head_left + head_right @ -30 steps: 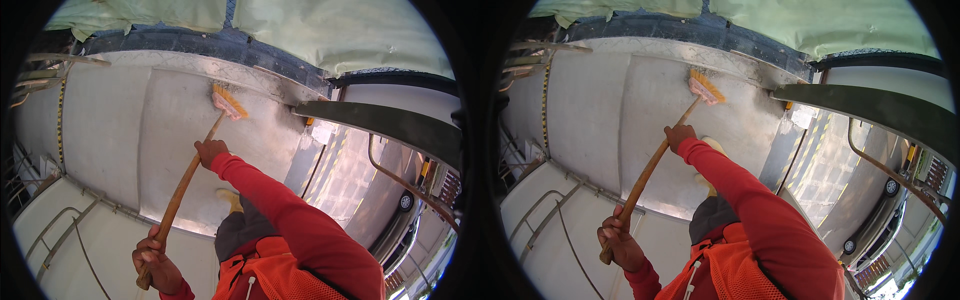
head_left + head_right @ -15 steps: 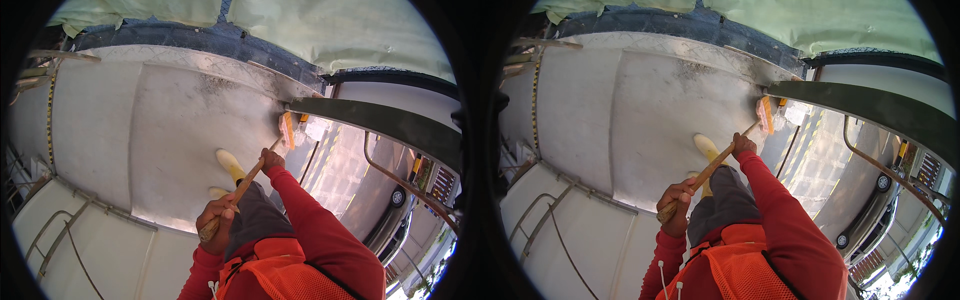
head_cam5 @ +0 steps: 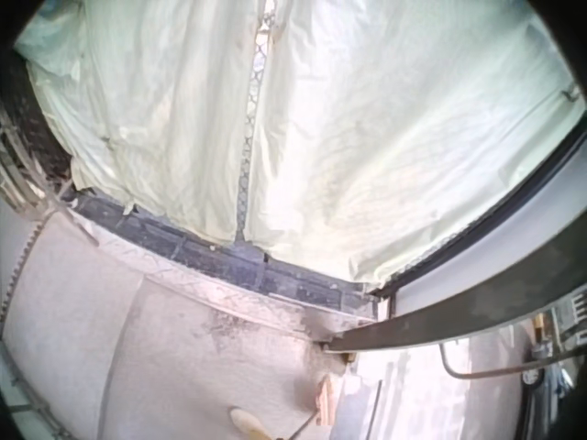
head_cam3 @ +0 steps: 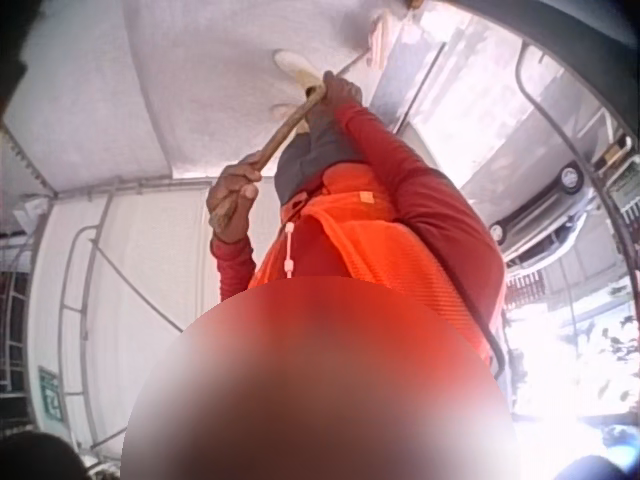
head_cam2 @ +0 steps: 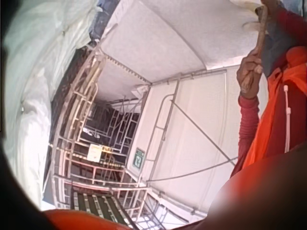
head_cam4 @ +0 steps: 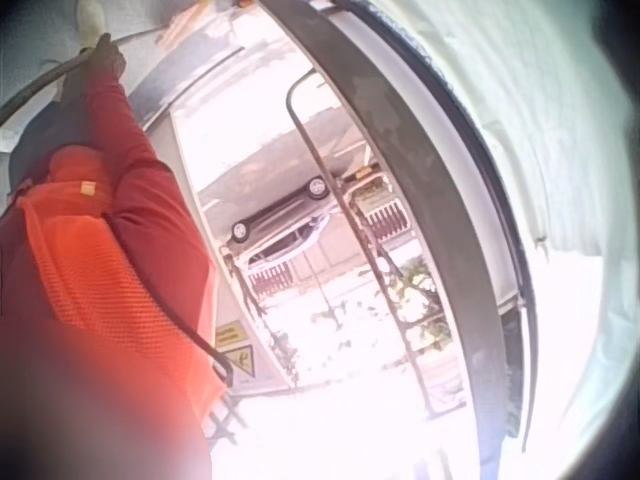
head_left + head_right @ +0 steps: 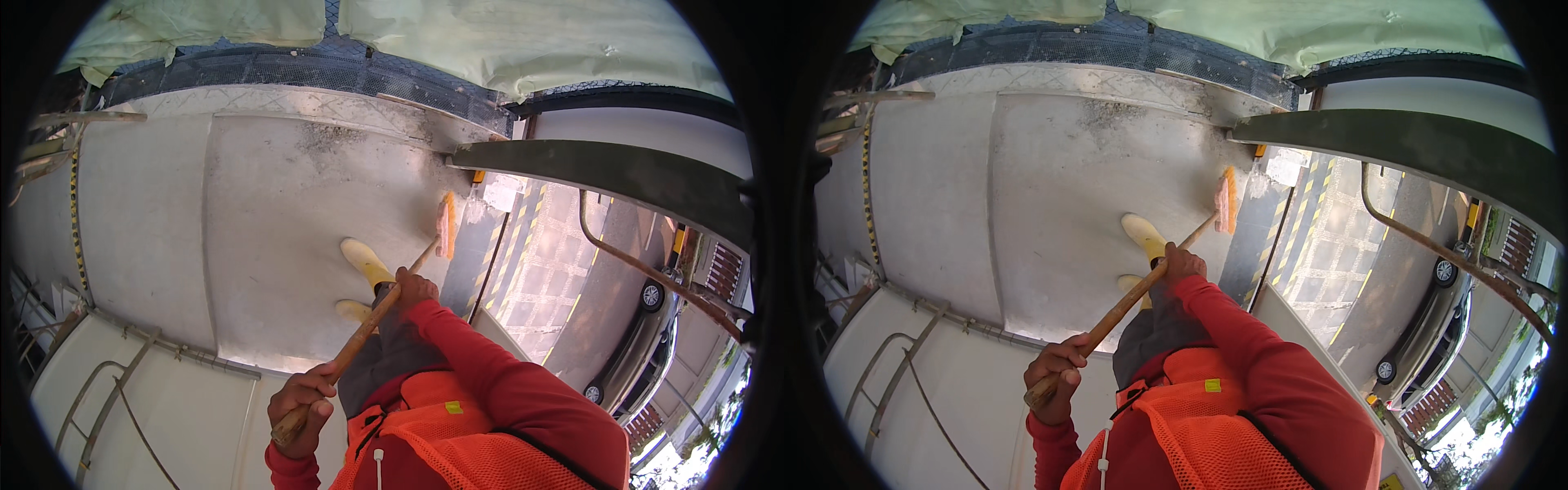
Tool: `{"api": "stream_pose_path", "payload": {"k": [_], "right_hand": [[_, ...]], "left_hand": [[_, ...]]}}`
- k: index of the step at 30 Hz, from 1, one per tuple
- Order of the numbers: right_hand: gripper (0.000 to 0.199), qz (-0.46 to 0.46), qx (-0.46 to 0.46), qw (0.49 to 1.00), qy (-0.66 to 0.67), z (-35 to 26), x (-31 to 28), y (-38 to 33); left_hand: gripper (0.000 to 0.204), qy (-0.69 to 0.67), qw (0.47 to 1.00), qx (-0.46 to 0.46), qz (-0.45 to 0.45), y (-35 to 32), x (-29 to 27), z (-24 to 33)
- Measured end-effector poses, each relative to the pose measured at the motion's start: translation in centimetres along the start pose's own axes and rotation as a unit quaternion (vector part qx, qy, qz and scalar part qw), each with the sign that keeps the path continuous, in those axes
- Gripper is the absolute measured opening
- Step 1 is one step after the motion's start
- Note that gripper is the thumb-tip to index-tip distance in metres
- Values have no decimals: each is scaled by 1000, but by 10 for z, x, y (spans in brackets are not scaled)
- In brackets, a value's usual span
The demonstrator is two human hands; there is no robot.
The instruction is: The person sweeps a paved outdoor area and a set of stairs using a long-handled broom. They move debris along the ground and down the steps, working methodically from the flat surface to the stair treads.
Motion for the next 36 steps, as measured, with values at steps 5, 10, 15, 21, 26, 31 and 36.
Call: {"api": "stream_pose_path", "payload": {"k": [5,10,15,21,26,31,36], "right_hand": [[24,21,5,999,33,-1,18,65],[21,67,-136,987,60,-159,-27,118],[26,108,-248,960,70,-240,-91,80],[21,104,-194,975,39,-146,-69,3],[22,62,-48,997,25,-43,-19,24],[21,87,-156,981,79,-143,-37,74],[18,118,-240,959,98,-214,-87,31]], "left_hand": [[22,68,997,22,-19,36,23,-24],[32,177,973,100,112,28,-20,44],[47,324,933,135,82,-11,-15,96],[50,219,967,106,70,-33,-19,120],[22,109,994,29,-7,12,17,18],[41,255,963,79,33,-10,8,48],[46,306,941,127,63,-46,11,123]]}}
Point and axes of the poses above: each hand's wrist, its own y-axis towards the middle knuckle, its own x-axis out of the palm, z = x × y, the point moved 8 cm from there along y, towards the middle knuckle, and after that the axes turned 12 degrees about -y, right-handed, at the moved point
